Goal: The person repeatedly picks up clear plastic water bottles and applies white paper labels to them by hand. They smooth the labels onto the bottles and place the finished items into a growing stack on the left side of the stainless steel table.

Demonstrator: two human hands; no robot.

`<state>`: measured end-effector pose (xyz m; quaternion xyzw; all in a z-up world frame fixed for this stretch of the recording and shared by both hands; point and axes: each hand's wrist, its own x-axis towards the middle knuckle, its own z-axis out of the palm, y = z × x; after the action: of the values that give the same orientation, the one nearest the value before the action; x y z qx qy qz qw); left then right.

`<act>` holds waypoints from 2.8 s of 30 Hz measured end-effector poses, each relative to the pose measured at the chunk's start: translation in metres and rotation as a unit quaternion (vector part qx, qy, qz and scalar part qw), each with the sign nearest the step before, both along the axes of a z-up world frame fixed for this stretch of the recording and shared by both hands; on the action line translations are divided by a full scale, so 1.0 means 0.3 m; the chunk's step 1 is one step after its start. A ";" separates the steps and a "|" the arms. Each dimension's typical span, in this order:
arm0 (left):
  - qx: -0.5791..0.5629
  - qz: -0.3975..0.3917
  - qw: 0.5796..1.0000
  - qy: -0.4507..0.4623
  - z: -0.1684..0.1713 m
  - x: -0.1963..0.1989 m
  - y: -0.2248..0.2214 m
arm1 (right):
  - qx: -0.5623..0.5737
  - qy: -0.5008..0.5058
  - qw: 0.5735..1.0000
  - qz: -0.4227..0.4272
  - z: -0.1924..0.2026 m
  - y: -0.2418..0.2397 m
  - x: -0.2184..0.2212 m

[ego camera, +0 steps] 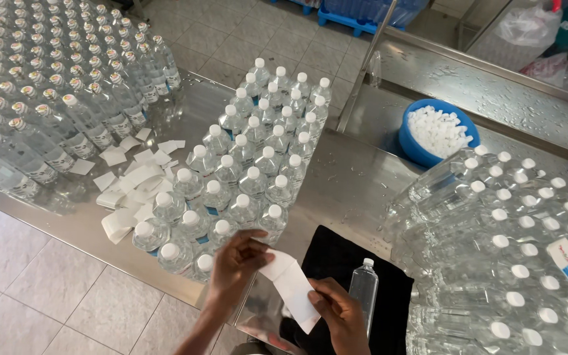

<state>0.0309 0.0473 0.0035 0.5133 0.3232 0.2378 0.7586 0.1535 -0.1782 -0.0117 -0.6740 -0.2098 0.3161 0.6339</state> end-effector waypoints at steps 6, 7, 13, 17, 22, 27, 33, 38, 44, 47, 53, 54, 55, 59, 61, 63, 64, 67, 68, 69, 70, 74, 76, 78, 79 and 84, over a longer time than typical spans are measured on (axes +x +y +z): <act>0.075 -0.020 0.997 0.010 0.019 -0.004 0.091 | -0.001 0.066 0.998 -0.018 0.045 0.020 0.004; 0.090 -0.026 0.995 0.029 0.008 -0.007 0.095 | -0.006 0.094 0.995 -0.035 0.037 0.016 0.005; 0.070 0.159 0.985 -0.003 0.035 -0.044 0.357 | -0.011 0.118 0.983 -0.139 -0.068 -0.031 0.078; 0.154 0.243 0.957 0.043 0.028 -0.125 0.712 | -0.021 0.133 0.967 -0.216 -0.151 -0.083 0.164; 0.307 0.253 0.886 0.239 -0.064 -0.098 1.058 | -0.016 0.108 0.967 -0.232 -0.280 -0.141 0.209; 0.472 0.234 0.847 0.068 -0.035 -0.003 0.715 | 0.150 0.095 0.928 -0.327 -0.124 -0.092 0.127; -0.050 -0.149 0.956 -0.249 0.009 0.136 -0.288 | 0.103 0.097 0.868 -0.475 0.052 -0.025 0.090; 0.164 -0.287 0.934 -0.136 0.109 0.234 -0.500 | 0.003 0.160 0.837 -0.524 0.211 -0.008 0.041; 0.086 -0.274 0.945 -0.156 -0.052 0.264 -0.589 | 0.058 -0.135 0.914 -0.377 -0.066 -0.140 -0.023; -0.060 -0.221 0.949 -0.215 -0.047 0.290 -0.606 | -0.059 -0.327 0.918 -0.218 -0.043 -0.203 -0.011; -0.329 -0.036 0.926 -0.184 -0.157 0.349 -0.586 | 0.015 -0.396 0.914 -0.089 0.030 -0.291 -0.004; -0.329 -0.030 0.926 -0.180 -0.157 0.359 -0.588 | 0.015 -0.391 0.917 -0.085 0.014 -0.317 -0.009; -0.347 -0.017 0.926 -0.148 -0.157 0.367 -0.588 | 0.026 -0.359 0.927 -0.101 -0.003 -0.341 -0.015; -0.369 0.028 0.925 -0.090 -0.248 0.387 -0.629 | -0.002 0.089 0.986 -0.142 -0.126 -0.414 0.011; -0.366 0.023 0.926 -0.087 -0.248 0.391 -0.661 | 0.102 0.224 0.957 -0.156 -0.235 -0.420 0.052; -0.365 0.022 0.927 -0.079 -0.247 0.385 -0.700 | 0.199 0.356 0.898 -0.168 -0.324 -0.430 0.084; -0.359 0.016 0.932 -0.050 -0.244 0.382 -0.718 | 0.255 0.388 0.864 -0.193 -0.357 -0.431 0.100; -0.328 -0.002 0.945 0.013 -0.254 0.359 -0.751 | 0.260 0.399 0.843 -0.249 -0.363 -0.424 0.136; -0.302 -0.016 0.952 0.042 -0.262 0.353 -0.760 | 0.212 0.373 0.860 -0.277 -0.350 -0.420 0.150; -0.303 -0.013 0.952 0.043 -0.257 0.358 -0.755 | 0.210 0.375 0.860 -0.276 -0.404 -0.434 0.161; -0.265 0.010 0.962 0.068 -0.251 0.361 -0.750 | 0.212 0.367 0.857 -0.294 -0.457 -0.448 0.170; -0.093 -0.017 0.988 0.121 -0.383 0.356 -0.720 | 0.036 0.284 0.874 -0.393 -0.526 -0.454 0.197; -0.084 -0.017 0.989 0.119 -0.488 0.367 -0.722 | 0.008 0.238 0.890 -0.388 -0.505 -0.444 0.202; -0.075 -0.021 0.990 0.115 -0.513 0.389 -0.716 | -0.020 0.190 0.904 -0.383 -0.513 -0.440 0.216; -0.080 -0.022 0.987 0.134 -0.486 0.406 -0.710 | -0.015 0.184 0.900 -0.395 -0.531 -0.441 0.225; -0.052 0.000 0.985 0.165 -0.619 0.452 -0.704 | -0.009 0.178 0.894 -0.411 -0.573 -0.414 0.264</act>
<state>0.1664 -0.1638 -0.1822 0.5051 0.4557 0.1331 0.7208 0.2328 -0.3024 -0.1835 -0.6380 0.2053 0.1440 0.7280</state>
